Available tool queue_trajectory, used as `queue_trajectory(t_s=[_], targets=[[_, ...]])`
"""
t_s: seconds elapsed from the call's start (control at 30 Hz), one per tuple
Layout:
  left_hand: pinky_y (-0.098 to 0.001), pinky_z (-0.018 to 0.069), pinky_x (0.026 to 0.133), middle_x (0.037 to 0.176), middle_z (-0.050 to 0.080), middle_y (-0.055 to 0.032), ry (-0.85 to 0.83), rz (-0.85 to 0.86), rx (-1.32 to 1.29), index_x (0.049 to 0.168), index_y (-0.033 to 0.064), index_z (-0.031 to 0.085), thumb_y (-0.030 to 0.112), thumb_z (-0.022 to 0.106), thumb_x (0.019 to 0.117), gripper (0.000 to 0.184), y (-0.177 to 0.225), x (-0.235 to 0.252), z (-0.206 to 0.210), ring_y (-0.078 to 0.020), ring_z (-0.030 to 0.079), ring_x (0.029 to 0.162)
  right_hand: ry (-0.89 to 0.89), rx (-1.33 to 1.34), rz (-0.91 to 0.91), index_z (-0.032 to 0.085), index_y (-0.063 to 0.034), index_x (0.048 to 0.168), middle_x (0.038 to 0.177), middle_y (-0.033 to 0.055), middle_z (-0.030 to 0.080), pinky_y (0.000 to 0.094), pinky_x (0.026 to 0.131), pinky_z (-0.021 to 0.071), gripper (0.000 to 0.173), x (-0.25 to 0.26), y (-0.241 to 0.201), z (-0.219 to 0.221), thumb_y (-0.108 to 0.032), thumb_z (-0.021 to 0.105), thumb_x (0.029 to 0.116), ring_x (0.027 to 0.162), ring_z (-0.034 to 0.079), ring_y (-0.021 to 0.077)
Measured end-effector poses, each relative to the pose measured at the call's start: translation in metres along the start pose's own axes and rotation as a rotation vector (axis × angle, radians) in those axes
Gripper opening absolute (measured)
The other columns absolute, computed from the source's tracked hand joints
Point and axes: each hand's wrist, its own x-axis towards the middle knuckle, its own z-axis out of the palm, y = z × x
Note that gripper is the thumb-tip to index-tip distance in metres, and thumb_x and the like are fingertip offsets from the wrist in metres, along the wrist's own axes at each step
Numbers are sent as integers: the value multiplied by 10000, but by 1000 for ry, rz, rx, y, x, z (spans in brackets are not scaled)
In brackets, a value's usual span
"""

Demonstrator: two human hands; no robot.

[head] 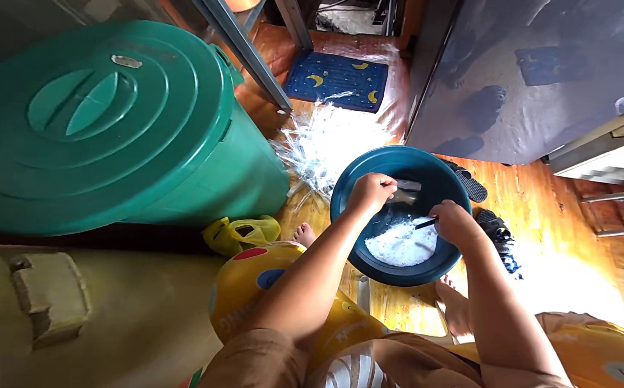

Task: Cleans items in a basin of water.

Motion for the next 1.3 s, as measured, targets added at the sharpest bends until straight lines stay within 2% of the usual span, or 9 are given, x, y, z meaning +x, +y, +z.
queue_trajectory(t_s=[0.1, 0.27, 0.37, 0.43, 0.57, 0.8, 0.93, 1.07, 1.3], targets=[[-418, 558, 975, 1066, 754, -60, -30, 11, 31, 1135, 103, 762, 185, 652, 1016, 182, -2, 1, 2, -167, 713, 1015, -86, -2, -51, 723, -46, 1226, 1314, 217, 618, 514, 1059, 471, 319, 18, -1, 16, 4, 538, 971, 1255, 584, 356], [-439, 549, 991, 1112, 746, -75, -104, -5, 69, 1206, 107, 739, 175, 588, 1043, 233, -5, 3, 4, -192, 708, 1050, -222, -103, -76, 730, -36, 1206, 1334, 234, 599, 511, 1077, 455, 318, 43, -2, 44, 15, 561, 941, 1281, 562, 365], [-465, 542, 1008, 1120, 750, -90, -136, -17, 121, 1194, 98, 742, 170, 555, 1052, 246, -9, 4, 8, -217, 713, 1066, -221, -183, -81, 726, -55, 1213, 1339, 214, 598, 545, 1031, 496, 323, 47, -2, 54, 11, 547, 953, 1253, 587, 376], [-485, 543, 994, 1101, 755, -79, -148, -31, 185, 1180, 127, 759, 196, 561, 1053, 245, -10, 4, 9, -222, 716, 1044, -206, -234, -72, 726, -58, 1202, 1350, 200, 601, 567, 1005, 514, 330, 45, -4, 56, 33, 522, 959, 1260, 587, 384], [-513, 552, 959, 1105, 759, -54, -170, -56, 276, 1143, 170, 778, 249, 624, 1028, 208, -12, 4, 10, -230, 721, 1013, -172, -244, -53, 706, 14, 1169, 1381, 214, 562, 546, 1019, 508, 288, 40, -9, 54, 67, 504, 970, 1297, 548, 396], [-455, 588, 891, 1045, 761, -59, -202, -102, 258, 1121, 128, 763, 196, 653, 1010, 171, -15, 4, 16, -200, 734, 908, -196, -268, -224, 680, 4, 1218, 1351, 240, 582, 580, 1045, 475, 356, 38, -9, 69, 115, 504, 929, 1288, 545, 430], [-525, 550, 966, 1084, 758, -112, -195, -48, 296, 1144, 101, 763, 163, 590, 1040, 211, -18, 2, 21, -271, 725, 1018, -153, -262, -130, 685, 13, 1202, 1370, 204, 578, 562, 1025, 492, 316, 32, -13, 59, 88, 488, 968, 1309, 528, 410], [-521, 552, 967, 1085, 759, -118, -206, -44, 303, 1157, 93, 759, 151, 589, 1039, 214, -18, 2, 22, -272, 728, 1013, -89, -245, -75, 691, 26, 1184, 1377, 199, 566, 560, 974, 527, 295, 30, -20, 55, 82, 492, 973, 1303, 527, 414], [-501, 554, 956, 1050, 766, -92, -233, -78, 309, 1141, 111, 765, 175, 607, 1031, 203, -17, 3, 23, -242, 730, 988, -191, -253, -209, 680, 26, 1200, 1361, 233, 573, 545, 1060, 470, 345, 39, -21, 75, 132, 502, 924, 1286, 542, 422]])
